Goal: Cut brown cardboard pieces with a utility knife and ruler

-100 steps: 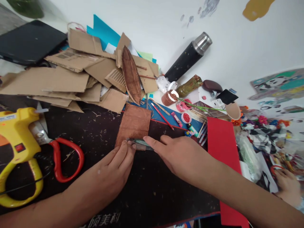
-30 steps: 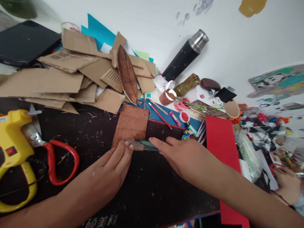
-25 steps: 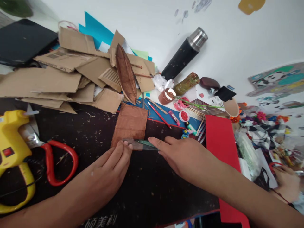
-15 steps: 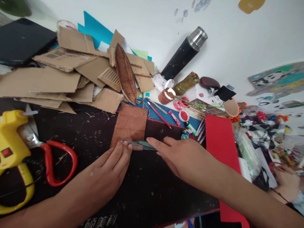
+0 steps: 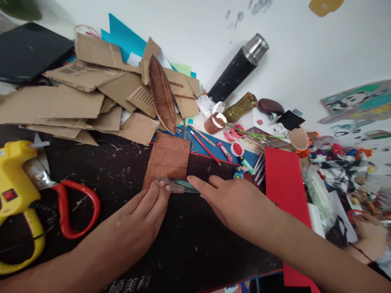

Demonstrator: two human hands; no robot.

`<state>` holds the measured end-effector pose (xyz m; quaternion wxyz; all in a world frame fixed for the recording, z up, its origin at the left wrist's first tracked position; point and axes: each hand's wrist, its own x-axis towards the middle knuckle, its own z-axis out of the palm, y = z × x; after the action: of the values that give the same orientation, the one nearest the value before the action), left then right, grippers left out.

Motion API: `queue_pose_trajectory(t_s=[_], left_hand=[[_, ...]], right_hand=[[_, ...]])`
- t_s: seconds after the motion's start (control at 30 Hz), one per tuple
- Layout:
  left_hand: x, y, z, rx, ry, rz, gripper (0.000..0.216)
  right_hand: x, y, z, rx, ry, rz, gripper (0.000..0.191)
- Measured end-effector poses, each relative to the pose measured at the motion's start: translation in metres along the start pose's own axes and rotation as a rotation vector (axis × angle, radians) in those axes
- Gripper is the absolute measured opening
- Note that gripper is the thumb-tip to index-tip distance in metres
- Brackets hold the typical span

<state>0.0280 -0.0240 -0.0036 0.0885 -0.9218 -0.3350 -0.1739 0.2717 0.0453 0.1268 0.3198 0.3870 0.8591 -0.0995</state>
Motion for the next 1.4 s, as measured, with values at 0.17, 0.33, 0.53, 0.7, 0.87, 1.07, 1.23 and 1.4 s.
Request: queue_pose_trajectory(t_s=[0.17, 0.33, 0.53, 0.7, 0.87, 1.07, 1.23, 1.4], left_hand=[[0.001, -0.001, -0.002, 0.001, -0.006, 0.01, 0.059], [0.002, 0.0, -0.002, 0.037, -0.016, 0.005, 0.058], [0.001, -0.001, -0.001, 0.028, -0.022, 0.012, 0.059], [0.002, -0.001, -0.002, 0.034, -0.006, 0.028, 0.059], [0.003, -0.001, -0.001, 0.033, -0.011, 0.017, 0.06], [0.001, -0.002, -0.002, -0.013, -0.009, 0.024, 0.061], [-0.001, -0.001, -0.002, 0.001, -0.026, 0.019, 0.061], [-0.001, -0.001, -0.001, 0.02, -0.031, 0.015, 0.061]], right_hand=[[0.003, -0.003, -0.008, -0.007, -0.051, 0.022, 0.084], [0.008, -0.006, -0.018, -0.007, -0.067, 0.032, 0.08], [0.007, -0.003, -0.018, 0.011, -0.064, 0.029, 0.08], [0.005, -0.003, -0.017, -0.014, -0.069, 0.031, 0.083], [0.005, -0.003, -0.017, -0.026, -0.081, 0.026, 0.083], [0.001, 0.0, -0.012, -0.013, -0.052, 0.02, 0.081], [-0.001, 0.003, -0.007, -0.027, -0.034, 0.018, 0.083], [0.0, 0.003, -0.008, -0.031, -0.042, 0.018, 0.08]])
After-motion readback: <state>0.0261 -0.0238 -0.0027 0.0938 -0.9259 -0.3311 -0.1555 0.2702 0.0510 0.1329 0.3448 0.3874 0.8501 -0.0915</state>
